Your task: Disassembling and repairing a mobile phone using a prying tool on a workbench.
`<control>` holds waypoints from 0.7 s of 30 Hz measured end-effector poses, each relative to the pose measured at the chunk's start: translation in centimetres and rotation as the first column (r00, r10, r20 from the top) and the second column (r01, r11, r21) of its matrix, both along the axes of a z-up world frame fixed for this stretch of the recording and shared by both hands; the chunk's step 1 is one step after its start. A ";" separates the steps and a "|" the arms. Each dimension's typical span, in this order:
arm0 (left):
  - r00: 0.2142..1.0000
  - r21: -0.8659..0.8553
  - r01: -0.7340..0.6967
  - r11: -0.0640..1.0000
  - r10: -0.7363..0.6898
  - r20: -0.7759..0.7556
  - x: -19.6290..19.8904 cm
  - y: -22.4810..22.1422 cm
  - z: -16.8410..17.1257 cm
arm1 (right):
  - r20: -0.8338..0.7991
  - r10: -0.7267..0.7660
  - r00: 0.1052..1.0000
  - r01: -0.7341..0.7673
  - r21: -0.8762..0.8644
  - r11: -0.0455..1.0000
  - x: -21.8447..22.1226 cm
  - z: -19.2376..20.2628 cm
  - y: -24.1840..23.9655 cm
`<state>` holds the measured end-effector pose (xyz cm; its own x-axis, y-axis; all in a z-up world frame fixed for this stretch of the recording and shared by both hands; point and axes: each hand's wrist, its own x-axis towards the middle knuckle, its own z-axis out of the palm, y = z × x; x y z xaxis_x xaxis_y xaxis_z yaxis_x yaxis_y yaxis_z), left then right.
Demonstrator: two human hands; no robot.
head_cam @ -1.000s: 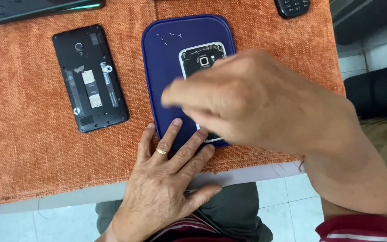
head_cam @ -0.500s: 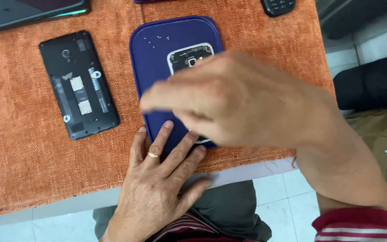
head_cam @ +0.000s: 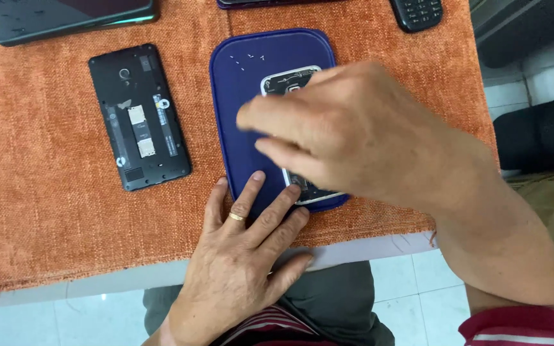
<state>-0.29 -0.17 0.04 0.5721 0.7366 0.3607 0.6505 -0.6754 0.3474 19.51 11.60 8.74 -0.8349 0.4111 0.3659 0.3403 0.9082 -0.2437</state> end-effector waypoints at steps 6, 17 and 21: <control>1.000 0.008 -0.005 1.000 0.005 0.019 0.0 0.0 0.1 | -0.029 0.100 0.995 -0.103 -0.117 0.988 -0.4 1.1 -0.1; 1.000 0.001 0.002 1.000 -0.002 0.030 -0.1 0.0 0.0 | -0.057 0.065 0.996 -0.068 -0.057 0.996 -0.9 0.2 -0.2; 0.999 0.003 0.008 1.000 -0.008 0.048 0.0 0.1 0.1 | -0.001 0.001 1.000 -0.001 -0.006 1.000 -0.7 0.4 -0.2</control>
<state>-0.32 -0.08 0.12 0.5599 0.7311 0.3899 0.6274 -0.6814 0.3768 18.83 11.40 9.13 -0.8351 0.4123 0.3642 0.3392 0.9071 -0.2492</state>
